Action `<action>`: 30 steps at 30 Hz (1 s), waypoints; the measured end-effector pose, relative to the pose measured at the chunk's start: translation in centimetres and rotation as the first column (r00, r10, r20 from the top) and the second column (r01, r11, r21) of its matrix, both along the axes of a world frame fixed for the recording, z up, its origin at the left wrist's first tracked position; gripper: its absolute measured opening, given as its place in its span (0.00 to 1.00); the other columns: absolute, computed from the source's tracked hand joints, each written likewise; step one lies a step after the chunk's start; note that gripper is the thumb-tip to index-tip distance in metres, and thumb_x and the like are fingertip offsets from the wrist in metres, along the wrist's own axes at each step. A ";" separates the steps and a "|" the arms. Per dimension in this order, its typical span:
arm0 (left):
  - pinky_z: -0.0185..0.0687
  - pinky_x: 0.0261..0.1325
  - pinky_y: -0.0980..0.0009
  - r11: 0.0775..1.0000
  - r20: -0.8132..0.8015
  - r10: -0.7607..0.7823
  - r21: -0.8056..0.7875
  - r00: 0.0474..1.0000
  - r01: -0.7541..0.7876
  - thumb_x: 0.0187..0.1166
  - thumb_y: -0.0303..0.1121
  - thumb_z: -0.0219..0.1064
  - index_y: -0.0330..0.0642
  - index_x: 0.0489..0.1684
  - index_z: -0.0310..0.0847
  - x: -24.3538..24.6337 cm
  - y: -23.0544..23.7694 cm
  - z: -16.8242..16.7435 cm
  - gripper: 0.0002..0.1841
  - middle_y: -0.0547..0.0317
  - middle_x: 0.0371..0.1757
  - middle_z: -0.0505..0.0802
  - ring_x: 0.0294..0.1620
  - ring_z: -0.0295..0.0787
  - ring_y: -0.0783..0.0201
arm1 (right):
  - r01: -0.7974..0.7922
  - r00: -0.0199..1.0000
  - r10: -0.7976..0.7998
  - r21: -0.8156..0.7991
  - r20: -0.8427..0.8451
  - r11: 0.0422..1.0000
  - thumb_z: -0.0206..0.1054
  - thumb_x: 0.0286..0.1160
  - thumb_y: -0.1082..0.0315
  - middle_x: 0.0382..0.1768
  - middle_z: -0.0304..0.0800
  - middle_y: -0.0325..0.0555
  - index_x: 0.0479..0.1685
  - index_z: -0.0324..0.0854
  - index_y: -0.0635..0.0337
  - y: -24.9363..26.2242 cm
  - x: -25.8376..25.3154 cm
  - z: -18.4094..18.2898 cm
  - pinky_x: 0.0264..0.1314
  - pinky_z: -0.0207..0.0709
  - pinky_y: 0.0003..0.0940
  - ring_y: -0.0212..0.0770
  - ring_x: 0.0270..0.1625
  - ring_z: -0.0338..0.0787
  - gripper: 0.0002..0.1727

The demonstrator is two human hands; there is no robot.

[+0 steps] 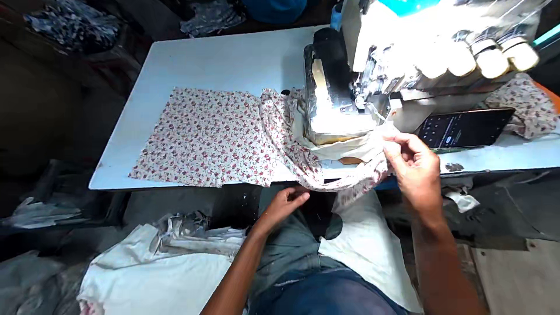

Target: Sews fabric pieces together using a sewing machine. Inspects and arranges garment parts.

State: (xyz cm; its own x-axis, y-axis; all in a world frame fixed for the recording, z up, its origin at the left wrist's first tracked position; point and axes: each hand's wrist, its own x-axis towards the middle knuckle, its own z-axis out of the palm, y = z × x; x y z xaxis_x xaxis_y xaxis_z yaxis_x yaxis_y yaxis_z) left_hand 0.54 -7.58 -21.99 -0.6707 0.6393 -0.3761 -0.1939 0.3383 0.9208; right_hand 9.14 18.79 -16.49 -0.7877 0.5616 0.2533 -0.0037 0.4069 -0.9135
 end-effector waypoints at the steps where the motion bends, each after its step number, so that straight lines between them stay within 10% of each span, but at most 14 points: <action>1: 0.80 0.73 0.67 0.994 0.061 0.077 0.068 0.995 -0.081 0.88 0.35 0.60 0.25 0.70 0.76 0.5 0.7 -1.1 0.22 0.47 0.65 0.88 0.65 0.86 0.65 | -0.042 0.999 0.042 -0.071 0.002 0.997 0.67 0.82 0.69 0.57 0.89 0.36 0.64 0.83 0.56 -0.7 0.3 0.5 0.49 0.84 0.20 0.22 0.45 0.88 0.15; 5: 0.84 0.71 0.65 0.919 0.267 0.127 0.331 0.955 -0.215 0.87 0.31 0.59 0.29 0.59 0.81 2.8 2.0 -1.5 0.13 0.56 0.55 0.93 0.60 0.90 0.67 | -0.199 0.980 0.193 -0.282 -0.049 0.939 0.68 0.77 0.73 0.59 0.90 0.33 0.65 0.84 0.54 -2.7 2.0 1.5 0.42 0.87 0.21 0.26 0.41 0.90 0.18; 7: 0.85 0.65 0.68 0.880 0.247 0.149 0.409 0.958 -0.242 0.86 0.29 0.57 0.37 0.51 0.84 3.1 0.3 0.7 0.10 0.65 0.47 0.94 0.52 0.91 0.72 | -0.132 0.988 0.130 0.019 0.081 0.991 0.69 0.78 0.67 0.60 0.90 0.38 0.66 0.83 0.56 -1.5 3.5 1.3 0.48 0.86 0.20 0.25 0.47 0.90 0.18; 10: 0.91 0.50 0.73 0.863 0.229 0.258 0.383 0.939 -0.330 0.88 0.35 0.53 0.48 0.51 0.83 2.5 -3.2 4.8 0.10 0.70 0.39 0.96 0.40 0.94 0.75 | -0.136 0.974 0.022 0.502 0.226 0.854 0.65 0.82 0.63 0.57 0.86 0.62 0.59 0.89 0.63 -0.3 4.5 0.9 0.51 0.85 0.47 0.52 0.50 0.90 0.16; 14: 0.81 0.37 0.85 0.978 -0.125 0.122 0.182 0.985 -0.098 0.82 0.30 0.63 0.43 0.48 0.80 2.2 -4.4 6.7 0.04 0.79 0.31 0.88 0.30 0.83 0.87 | -0.399 0.915 0.383 0.442 0.129 0.804 0.62 0.82 0.69 0.60 0.88 0.52 0.60 0.88 0.62 -4.2 1.4 2.7 0.39 0.85 0.37 0.39 0.40 0.89 0.14; 17: 0.75 0.36 0.89 0.972 -0.289 -0.070 0.196 0.955 0.131 0.78 0.33 0.71 0.41 0.42 0.83 2.9 -4.8 7.7 0.06 0.81 0.29 0.84 0.30 0.78 0.90 | -0.661 0.707 0.686 0.507 0.172 0.553 0.60 0.80 0.76 0.69 0.88 0.44 0.68 0.84 0.53 -8.8 -1.9 3.6 0.38 0.87 0.39 0.41 0.44 0.94 0.20; 20: 0.74 0.39 0.90 0.959 -0.331 -0.184 0.146 0.925 0.243 0.76 0.39 0.74 0.42 0.40 0.84 3.2 -6.4 8.2 0.10 0.79 0.30 0.86 0.33 0.79 0.91 | -0.704 0.616 0.708 0.646 0.346 0.296 0.67 0.70 0.82 0.40 0.91 0.49 0.49 0.90 0.57 -10.4 -4.6 3.6 0.26 0.79 0.44 0.49 0.32 0.90 0.14; 22: 0.71 0.31 0.84 0.963 -0.353 -0.269 -0.110 0.896 0.246 0.71 0.45 0.78 0.43 0.36 0.89 3.5 -8.4 7.0 0.14 0.73 0.27 0.86 0.26 0.76 0.84 | -0.574 0.732 0.612 0.757 0.301 0.314 0.71 0.64 0.84 0.39 0.89 0.55 0.38 0.91 0.61 -9.6 -6.0 4.4 0.24 0.78 0.47 0.55 0.33 0.90 0.10; 24: 0.83 0.38 0.53 0.897 -0.371 -0.332 -0.408 0.867 0.169 0.72 0.45 0.77 0.37 0.35 0.92 4.0 -10.4 5.6 0.17 0.52 0.29 0.91 0.29 0.86 0.58 | -0.391 0.858 0.488 0.818 0.160 0.421 0.69 0.69 0.82 0.42 0.88 0.56 0.42 0.90 0.62 -8.0 -6.5 6.1 0.27 0.78 0.48 0.56 0.36 0.89 0.09; 25: 0.85 0.43 0.45 0.883 -0.369 -0.274 -0.463 0.888 0.080 0.74 0.39 0.76 0.32 0.39 0.92 4.1 -11.3 5.2 0.14 0.45 0.33 0.94 0.32 0.90 0.50 | -0.325 0.892 0.441 0.817 0.099 0.476 0.69 0.71 0.79 0.42 0.87 0.56 0.43 0.89 0.62 -7.3 -6.2 6.8 0.26 0.76 0.48 0.56 0.36 0.88 0.07; 27: 0.85 0.32 0.66 0.901 -0.430 0.062 -0.365 0.901 -0.236 0.83 0.29 0.64 0.29 0.50 0.88 3.5 -13.1 6.0 0.11 0.53 0.34 0.93 0.24 0.86 0.66 | -0.293 0.899 0.437 0.778 0.027 0.556 0.70 0.69 0.71 0.40 0.87 0.55 0.37 0.88 0.61 -5.8 -4.6 7.2 0.30 0.76 0.49 0.55 0.37 0.88 0.04; 30: 0.88 0.35 0.80 0.746 -0.534 0.604 0.117 0.592 -0.655 0.90 0.33 0.55 0.41 0.59 0.78 -0.6 -15.1 10.4 0.10 0.75 0.39 0.93 0.31 0.89 0.81 | -0.453 0.807 0.590 0.673 0.030 0.585 0.68 0.77 0.45 0.39 0.89 0.45 0.26 0.87 0.51 -4.8 0.7 5.0 0.50 0.75 0.47 0.47 0.46 0.85 0.21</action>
State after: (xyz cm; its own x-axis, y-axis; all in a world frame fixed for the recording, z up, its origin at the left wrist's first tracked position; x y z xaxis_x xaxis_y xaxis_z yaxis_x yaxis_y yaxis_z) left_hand -0.10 -22.64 -11.57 -0.9925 -0.0334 0.1176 0.0951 0.3939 0.9142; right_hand 9.79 13.94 -11.46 -0.7933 -0.2776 0.5418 -0.5344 0.7439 -0.4012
